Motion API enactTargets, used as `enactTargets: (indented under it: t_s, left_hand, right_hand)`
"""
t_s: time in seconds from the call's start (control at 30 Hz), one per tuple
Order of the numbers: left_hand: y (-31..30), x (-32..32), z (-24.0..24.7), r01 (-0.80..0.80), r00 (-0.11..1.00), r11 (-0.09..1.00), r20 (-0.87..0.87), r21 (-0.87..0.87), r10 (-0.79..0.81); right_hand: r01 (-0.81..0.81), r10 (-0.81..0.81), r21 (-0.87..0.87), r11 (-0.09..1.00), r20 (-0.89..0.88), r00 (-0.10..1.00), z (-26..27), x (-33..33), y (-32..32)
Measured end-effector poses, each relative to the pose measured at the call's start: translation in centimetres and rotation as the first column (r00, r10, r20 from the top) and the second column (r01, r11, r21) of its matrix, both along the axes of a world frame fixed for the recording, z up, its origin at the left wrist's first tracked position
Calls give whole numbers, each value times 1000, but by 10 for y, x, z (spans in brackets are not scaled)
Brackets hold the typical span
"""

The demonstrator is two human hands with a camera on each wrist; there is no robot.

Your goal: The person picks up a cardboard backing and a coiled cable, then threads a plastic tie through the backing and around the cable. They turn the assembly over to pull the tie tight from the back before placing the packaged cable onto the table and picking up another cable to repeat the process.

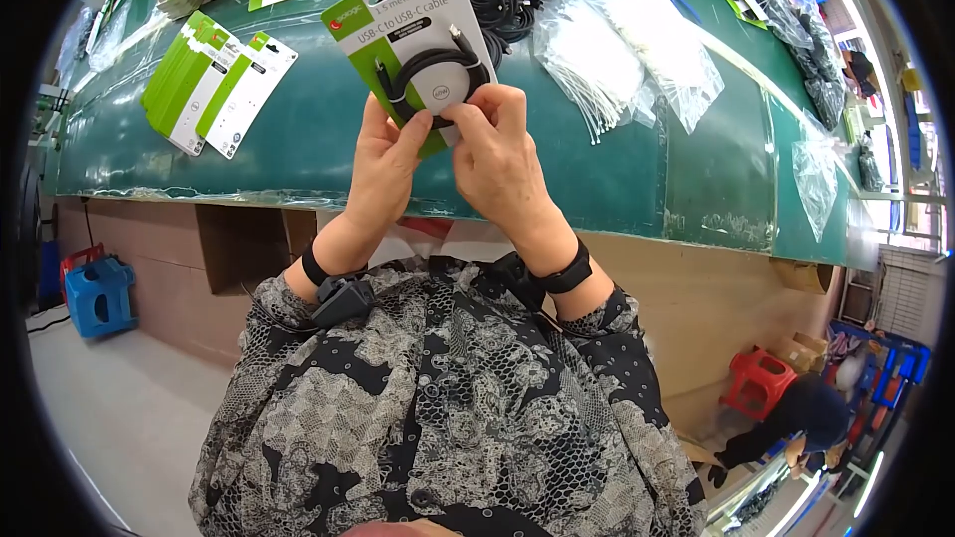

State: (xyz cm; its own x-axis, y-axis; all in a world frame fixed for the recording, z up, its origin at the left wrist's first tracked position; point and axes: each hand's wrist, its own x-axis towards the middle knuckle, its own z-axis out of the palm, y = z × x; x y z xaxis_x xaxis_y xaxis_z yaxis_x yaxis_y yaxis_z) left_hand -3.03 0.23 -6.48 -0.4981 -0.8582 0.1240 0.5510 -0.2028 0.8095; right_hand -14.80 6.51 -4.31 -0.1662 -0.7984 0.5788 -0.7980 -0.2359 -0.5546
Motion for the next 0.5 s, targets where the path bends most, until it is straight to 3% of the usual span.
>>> enactTargets:
  t_s: [0.2, 0.33, 0.43, 0.5]
  left_hand:
    - [-6, 1, -11, -2, 994, 999, 108, 37, -2]
    - [-10, 4, -1, 5, 985, 991, 168, 136, -28]
    - [-10, 4, -1, 27, 991, 989, 128, 146, -46]
    - [-10, 0, 1, 44, 993, 988, 101, 145, -59]
  right_hand:
    - [-86, 85, -1, 996, 92, 992, -19, -13, -1]
    - [-96, 105, -155, 983, 52, 993, -28, -32, 7]
    - [-244, 215, -53, 968, -326, 921, -22, -40, 17]
    - [-240, 203, -70, 968, -341, 918, -18, -40, 21]
